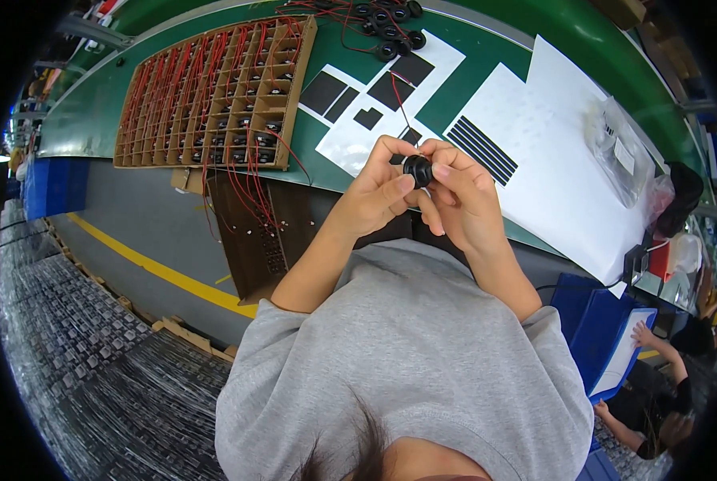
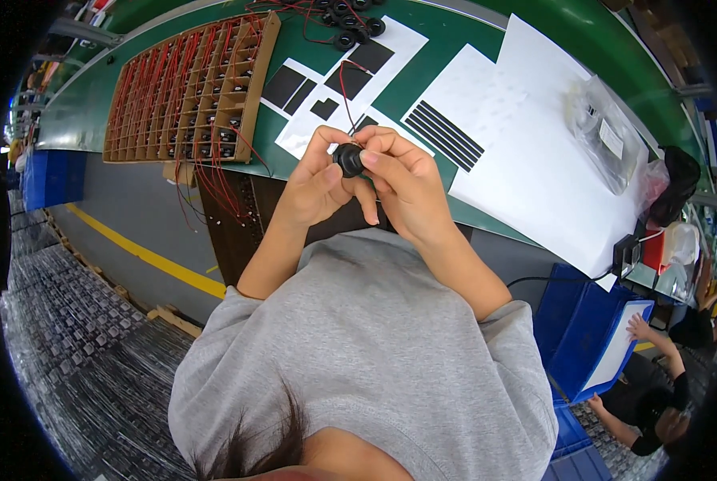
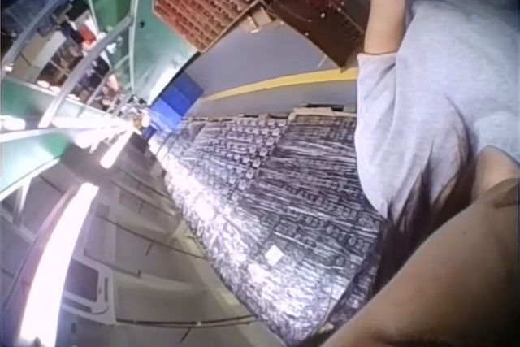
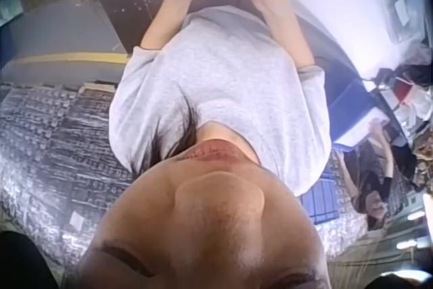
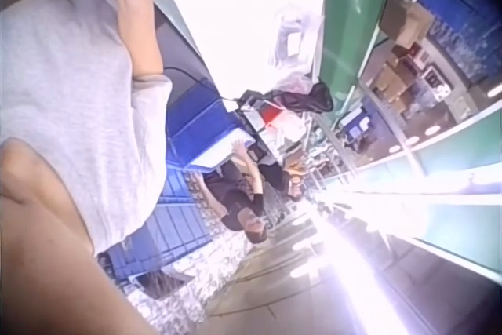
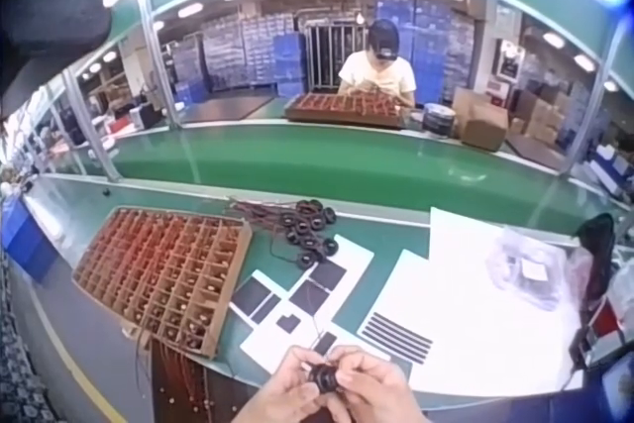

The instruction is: Assembling small electronic buzzer or speaker components on a factory production line.

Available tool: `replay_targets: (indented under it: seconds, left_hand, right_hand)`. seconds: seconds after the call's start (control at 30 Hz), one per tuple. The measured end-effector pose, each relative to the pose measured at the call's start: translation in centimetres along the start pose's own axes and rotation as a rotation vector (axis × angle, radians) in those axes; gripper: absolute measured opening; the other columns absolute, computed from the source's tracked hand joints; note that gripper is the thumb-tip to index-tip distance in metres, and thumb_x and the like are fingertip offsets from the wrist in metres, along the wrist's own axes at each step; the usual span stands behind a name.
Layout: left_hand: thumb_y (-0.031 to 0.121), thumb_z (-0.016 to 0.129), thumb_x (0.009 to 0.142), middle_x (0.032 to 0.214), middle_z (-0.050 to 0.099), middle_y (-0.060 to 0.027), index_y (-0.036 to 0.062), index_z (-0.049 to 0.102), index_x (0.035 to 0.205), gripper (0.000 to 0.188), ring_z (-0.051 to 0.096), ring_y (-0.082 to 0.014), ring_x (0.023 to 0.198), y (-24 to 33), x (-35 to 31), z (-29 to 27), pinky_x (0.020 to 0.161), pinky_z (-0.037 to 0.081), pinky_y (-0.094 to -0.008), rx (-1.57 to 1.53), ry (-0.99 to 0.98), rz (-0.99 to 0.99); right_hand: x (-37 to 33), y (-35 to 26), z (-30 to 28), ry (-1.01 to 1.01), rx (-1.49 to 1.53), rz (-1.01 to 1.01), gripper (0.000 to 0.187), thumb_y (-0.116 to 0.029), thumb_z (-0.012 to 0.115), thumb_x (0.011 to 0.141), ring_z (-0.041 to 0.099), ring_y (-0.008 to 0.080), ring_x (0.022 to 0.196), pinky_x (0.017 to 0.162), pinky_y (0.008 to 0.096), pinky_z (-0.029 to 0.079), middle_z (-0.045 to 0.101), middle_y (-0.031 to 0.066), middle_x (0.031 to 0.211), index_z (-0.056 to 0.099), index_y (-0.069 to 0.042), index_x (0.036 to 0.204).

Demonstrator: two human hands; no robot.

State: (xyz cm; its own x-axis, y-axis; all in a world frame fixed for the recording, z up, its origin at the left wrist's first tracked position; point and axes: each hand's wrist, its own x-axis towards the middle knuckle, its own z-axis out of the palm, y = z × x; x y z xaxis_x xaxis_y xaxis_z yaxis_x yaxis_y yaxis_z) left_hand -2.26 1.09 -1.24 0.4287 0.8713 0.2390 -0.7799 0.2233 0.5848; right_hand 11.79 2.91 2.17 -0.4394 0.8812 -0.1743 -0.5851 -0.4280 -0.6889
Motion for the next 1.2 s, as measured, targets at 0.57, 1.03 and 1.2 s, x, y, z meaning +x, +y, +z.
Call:
replay_targets:
  seconds: [0.57,1.03,1.2]
  left_hand:
    - [0.019,0.041,0.089,0.101,0.050,-0.0211,0.0087,0.026,0.113,0.030,0.060,-0.0356,0.066,0.3,0.0,0.0,0.057,0.051,-0.0377,-0.139,-0.040,-0.029]
    - [0.018,0.041,0.089,0.099,0.049,-0.0198,0.0088,0.027,0.111,0.028,0.060,-0.0354,0.068,0.4,0.1,0.4,0.058,0.051,-0.0385,-0.094,-0.036,-0.021]
    - [0.017,0.040,0.089,0.098,0.049,-0.0210,0.0087,0.027,0.111,0.027,0.060,-0.0355,0.068,0.3,0.1,0.3,0.058,0.051,-0.0387,-0.083,-0.028,-0.013]
  right_hand:
    - [-0.5,-0.9,0.7,-0.021,-0.136,-0.108,0.002,-0.001,0.052,0.079,0.043,0.0061,0.055,0.056,0.0185,0.037,0.043,0.0062,0.106,0.054,-0.001,0.080]
    - [-0.5,-0.9,0.6,-0.025,-0.183,-0.061,0.003,-0.004,0.054,0.079,0.039,0.0028,0.056,0.053,0.0150,0.035,0.045,0.0057,0.105,0.054,-0.002,0.076]
    - [-0.3,-0.7,0.4,-0.025,-0.174,-0.062,0.004,-0.004,0.054,0.079,0.039,0.0029,0.055,0.054,0.0153,0.035,0.045,0.0058,0.105,0.054,-0.001,0.077]
